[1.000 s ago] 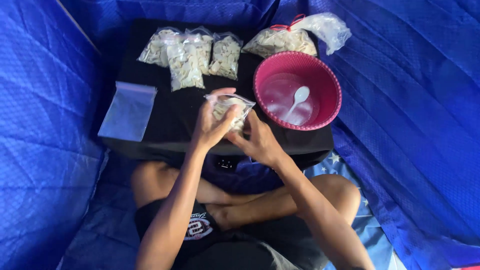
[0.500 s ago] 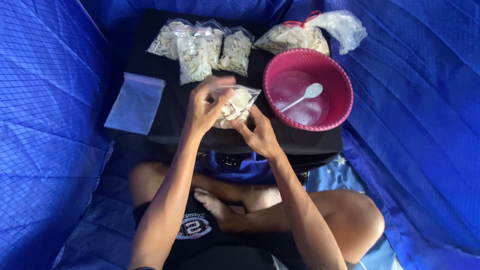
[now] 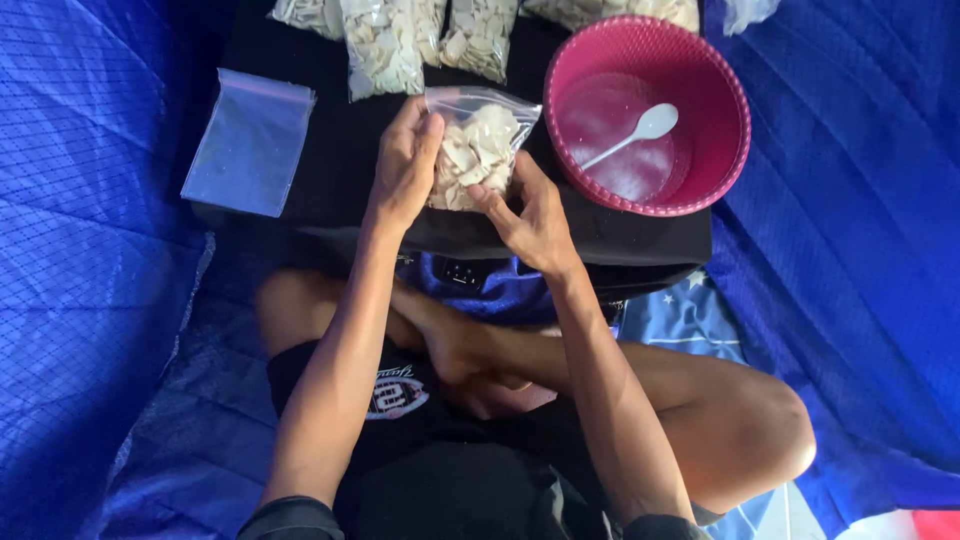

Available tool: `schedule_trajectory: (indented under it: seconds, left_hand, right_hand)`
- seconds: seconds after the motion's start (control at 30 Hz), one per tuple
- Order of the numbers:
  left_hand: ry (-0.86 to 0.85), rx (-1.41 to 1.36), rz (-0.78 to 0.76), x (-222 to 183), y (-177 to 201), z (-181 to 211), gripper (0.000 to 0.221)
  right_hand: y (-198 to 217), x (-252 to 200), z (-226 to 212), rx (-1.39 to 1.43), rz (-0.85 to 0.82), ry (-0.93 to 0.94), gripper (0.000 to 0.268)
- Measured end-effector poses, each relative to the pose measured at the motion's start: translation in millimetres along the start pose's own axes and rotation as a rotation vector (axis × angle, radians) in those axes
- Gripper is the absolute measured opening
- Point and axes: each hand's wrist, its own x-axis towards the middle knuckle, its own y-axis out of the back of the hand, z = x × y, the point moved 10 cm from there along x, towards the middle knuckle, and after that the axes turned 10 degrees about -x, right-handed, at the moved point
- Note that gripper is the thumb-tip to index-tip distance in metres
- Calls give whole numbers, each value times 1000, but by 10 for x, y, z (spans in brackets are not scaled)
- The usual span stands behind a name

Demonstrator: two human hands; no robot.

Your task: Packaging food items into small plastic bags, adding seasoning with a spoon, and organizing the finished bags.

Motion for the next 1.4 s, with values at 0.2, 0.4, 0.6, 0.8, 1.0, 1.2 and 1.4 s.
schedule_trajectory:
  seconds: [0.2, 0.4, 0.6, 0.8, 1.0, 1.2, 1.4]
  left_hand:
    - [-11, -51, -1, -6, 40, -39, 45]
    - [-6, -18, -6, 10, 27, -3, 47]
    - [24, -36, 2, -19, 15, -28, 45]
    - [11, -35, -26, 8, 8, -72, 44]
    - [-28, -66, -37, 2, -12, -20, 50]
    - [-49, 83, -33, 36, 14, 95, 43]
    - [-206, 415, -209, 190, -95, 635, 43]
  right_hand:
    - [7, -15, -51, -25, 14, 47, 33]
    - [26, 4, -26, -27, 18, 28, 32]
    - [36, -2, -32, 27, 10, 28, 34]
    - [58, 6, -50, -22, 18, 34, 33]
    - [69, 14, -3, -19, 26, 24, 36]
    - [130, 51, -34, -19, 102, -3, 30]
    - [139, 36, 20, -43, 82, -11, 29]
